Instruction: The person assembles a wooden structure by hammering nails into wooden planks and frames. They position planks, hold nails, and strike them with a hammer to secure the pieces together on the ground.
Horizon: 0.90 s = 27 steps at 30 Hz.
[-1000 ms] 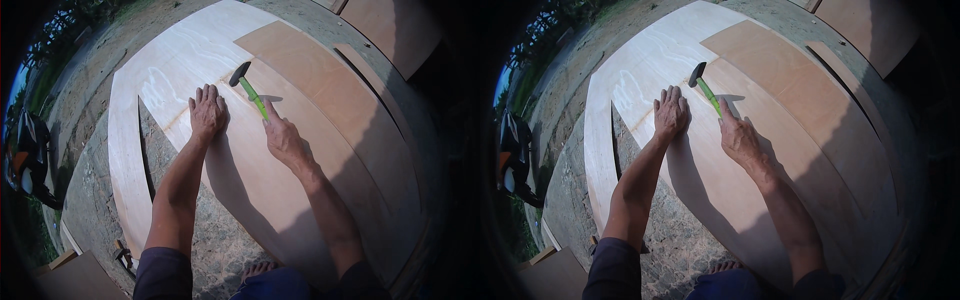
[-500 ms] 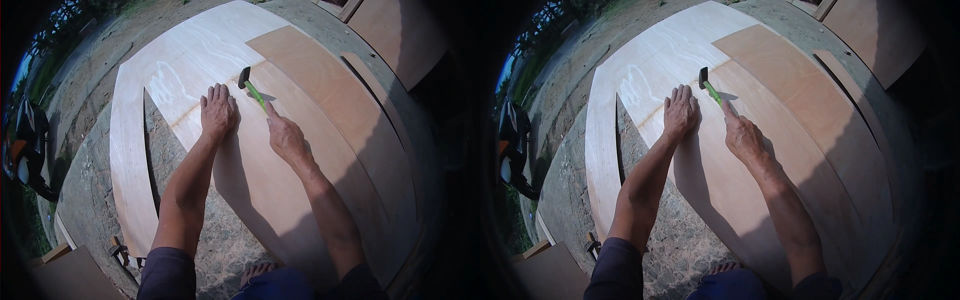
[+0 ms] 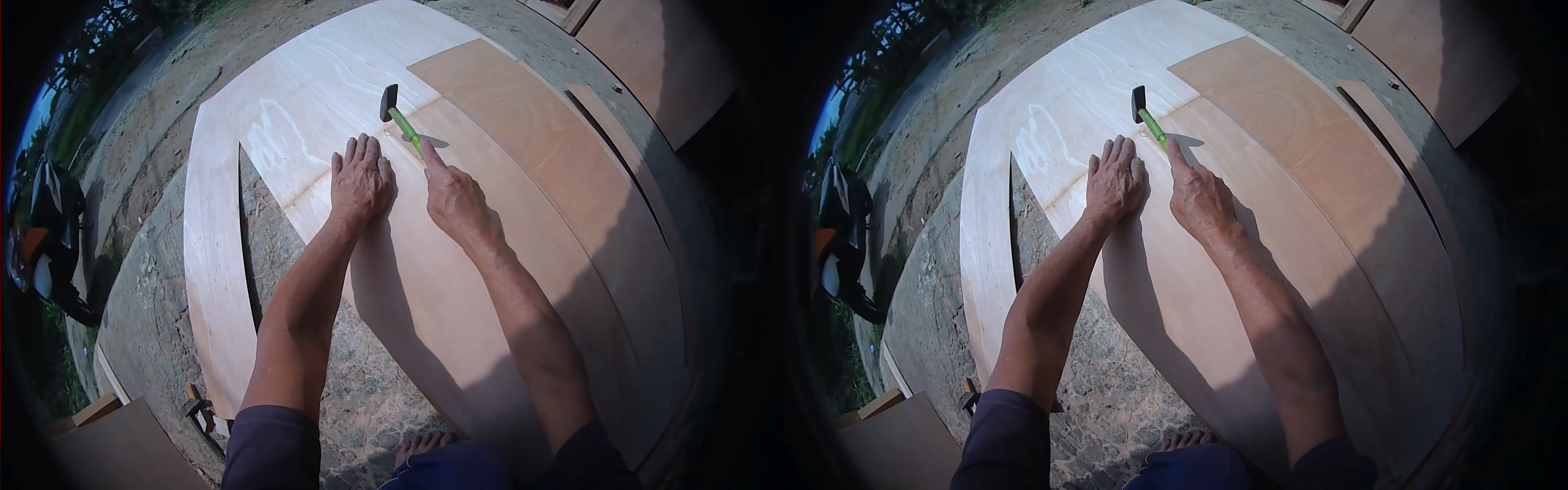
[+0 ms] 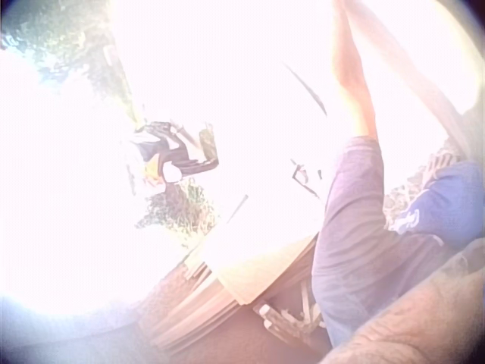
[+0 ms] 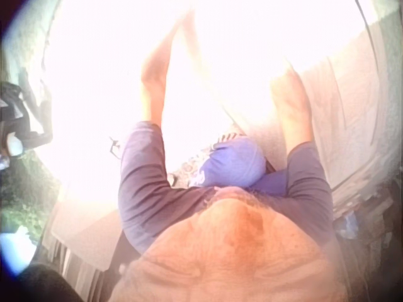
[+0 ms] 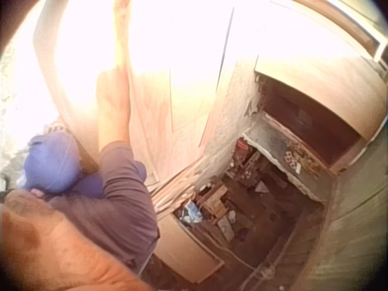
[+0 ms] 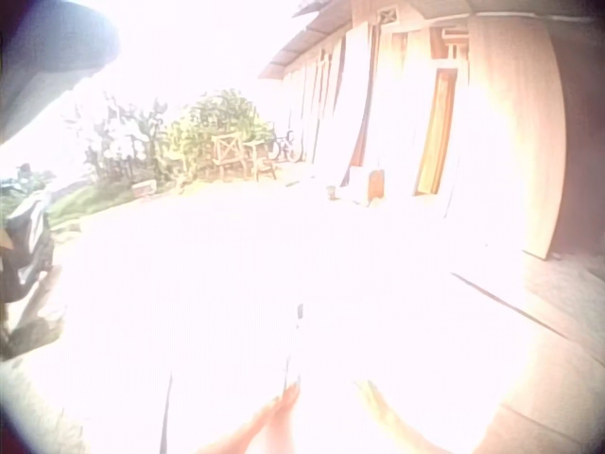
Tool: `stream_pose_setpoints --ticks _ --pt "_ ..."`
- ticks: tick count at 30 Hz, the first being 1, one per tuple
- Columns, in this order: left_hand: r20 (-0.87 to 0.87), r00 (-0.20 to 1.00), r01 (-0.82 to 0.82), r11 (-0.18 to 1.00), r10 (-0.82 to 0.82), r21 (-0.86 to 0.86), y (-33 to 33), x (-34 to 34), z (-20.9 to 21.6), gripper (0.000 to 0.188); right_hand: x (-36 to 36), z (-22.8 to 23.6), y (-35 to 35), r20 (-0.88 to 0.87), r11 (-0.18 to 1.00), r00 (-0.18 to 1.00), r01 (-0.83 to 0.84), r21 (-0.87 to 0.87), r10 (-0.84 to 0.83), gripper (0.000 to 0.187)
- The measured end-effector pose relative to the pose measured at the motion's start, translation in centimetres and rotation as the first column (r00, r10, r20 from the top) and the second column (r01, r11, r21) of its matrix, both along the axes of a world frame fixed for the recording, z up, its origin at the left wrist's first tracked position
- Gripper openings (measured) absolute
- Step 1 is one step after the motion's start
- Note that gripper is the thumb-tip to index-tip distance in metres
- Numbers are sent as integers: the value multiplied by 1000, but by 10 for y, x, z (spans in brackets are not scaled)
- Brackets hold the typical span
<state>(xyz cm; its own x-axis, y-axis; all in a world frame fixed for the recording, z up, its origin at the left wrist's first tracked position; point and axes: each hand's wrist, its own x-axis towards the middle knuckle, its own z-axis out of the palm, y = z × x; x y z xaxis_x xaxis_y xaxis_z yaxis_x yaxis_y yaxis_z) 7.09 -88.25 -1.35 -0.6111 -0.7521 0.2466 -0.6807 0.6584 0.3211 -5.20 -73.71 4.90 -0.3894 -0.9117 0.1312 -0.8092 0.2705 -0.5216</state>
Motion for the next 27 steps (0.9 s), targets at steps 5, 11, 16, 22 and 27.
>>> stream_pose_setpoints --ticks 5,11,16,22,27 --pt "-10 1000 -14 1000 14 6 5 -3 0 55 4 -9 -3 -88 1000 996 -12 0 12 70" --pt "-7 1000 -26 1000 26 3 3 -1 -1 56 14 2 -6 -78 979 997 -23 -202 8 74" --pt "-13 999 -39 999 39 -1 3 -3 -6 55 3 -9 -13 -28 999 1000 -8 38 9 73" --pt "21 1000 -24 999 24 -21 5 -9 0 56 4 -4 -4 -42 999 999 17 -33 -18 71" --pt "18 999 -44 999 45 -24 4 -1 -1 56 13 10 -3 -48 1000 999 -3 9 3 74"
